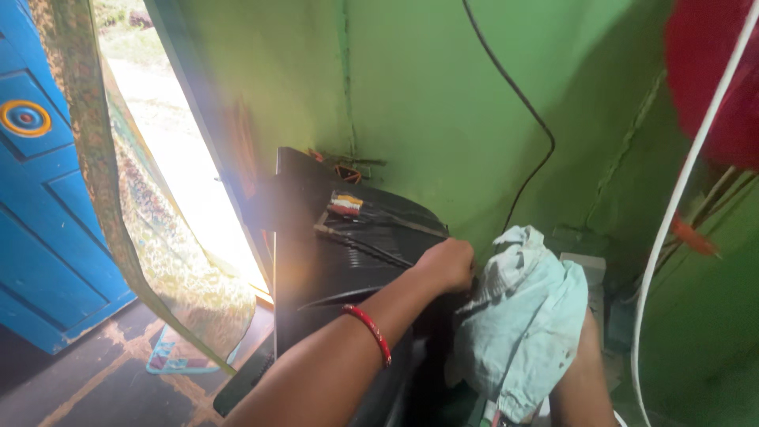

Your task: The person wipes the back casing and cables of a television using a cloth, moving the cloth over different parts of the surface.

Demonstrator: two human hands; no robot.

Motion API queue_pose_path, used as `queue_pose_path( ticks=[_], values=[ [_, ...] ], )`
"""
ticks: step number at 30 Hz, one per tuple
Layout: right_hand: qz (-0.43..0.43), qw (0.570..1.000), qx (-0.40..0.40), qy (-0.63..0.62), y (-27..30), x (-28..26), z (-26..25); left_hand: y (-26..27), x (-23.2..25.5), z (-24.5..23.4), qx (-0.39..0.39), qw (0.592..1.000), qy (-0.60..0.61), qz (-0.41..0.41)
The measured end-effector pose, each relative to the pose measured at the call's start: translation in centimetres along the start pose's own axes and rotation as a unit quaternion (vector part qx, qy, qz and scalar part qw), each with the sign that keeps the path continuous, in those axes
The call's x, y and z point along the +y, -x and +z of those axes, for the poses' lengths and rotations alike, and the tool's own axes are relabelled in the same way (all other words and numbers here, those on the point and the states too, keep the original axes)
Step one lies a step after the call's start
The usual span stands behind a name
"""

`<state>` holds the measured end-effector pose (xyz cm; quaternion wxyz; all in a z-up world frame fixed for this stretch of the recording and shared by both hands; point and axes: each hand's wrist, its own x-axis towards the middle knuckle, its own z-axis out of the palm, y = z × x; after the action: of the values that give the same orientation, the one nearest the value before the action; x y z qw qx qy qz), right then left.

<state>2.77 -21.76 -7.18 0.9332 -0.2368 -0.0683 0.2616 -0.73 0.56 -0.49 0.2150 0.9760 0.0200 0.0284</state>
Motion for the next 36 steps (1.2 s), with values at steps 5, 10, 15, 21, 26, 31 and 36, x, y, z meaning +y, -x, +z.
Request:
queue_pose_path(
  ticks=[5,10,15,21,26,31,36],
  values=[
    [0.025,0.999,-0.026,-0.015,-1.6,-0.5,0.6,-0.4,-1.7,0.3,-0.007,1.0,0.013,0.019],
    [0.037,0.999,0.008,0.036,-5.5,-1.7,1.7,-1.8,-3.6,1.0,0.01,0.998,0.021,0.052],
    [0.015,0.994,-0.103,0.041,-10.7,-3.9,4.8,-1.6,-3.9,0.4,-0.015,0.995,0.019,0.1],
    [-0.038,0.987,-0.105,0.116,-9.9,-5.5,9.5,0.6,-2.2,-3.5,-0.103,0.981,0.049,0.157],
    [-0.084,0.963,-0.134,0.216,-13.7,-2.3,9.4,1.8,-1.1,-6.8,-0.139,0.97,0.103,0.172],
    [-0.043,0.966,-0.059,0.249,-17.9,3.2,7.4,2.4,-2.4,-11.5,-0.022,0.994,0.02,0.101],
    [-0.037,0.945,-0.074,0.316,-19.9,6.1,5.0,2.5,-5.2,-13.2,0.177,0.975,-0.132,-0.017]
  ],
)
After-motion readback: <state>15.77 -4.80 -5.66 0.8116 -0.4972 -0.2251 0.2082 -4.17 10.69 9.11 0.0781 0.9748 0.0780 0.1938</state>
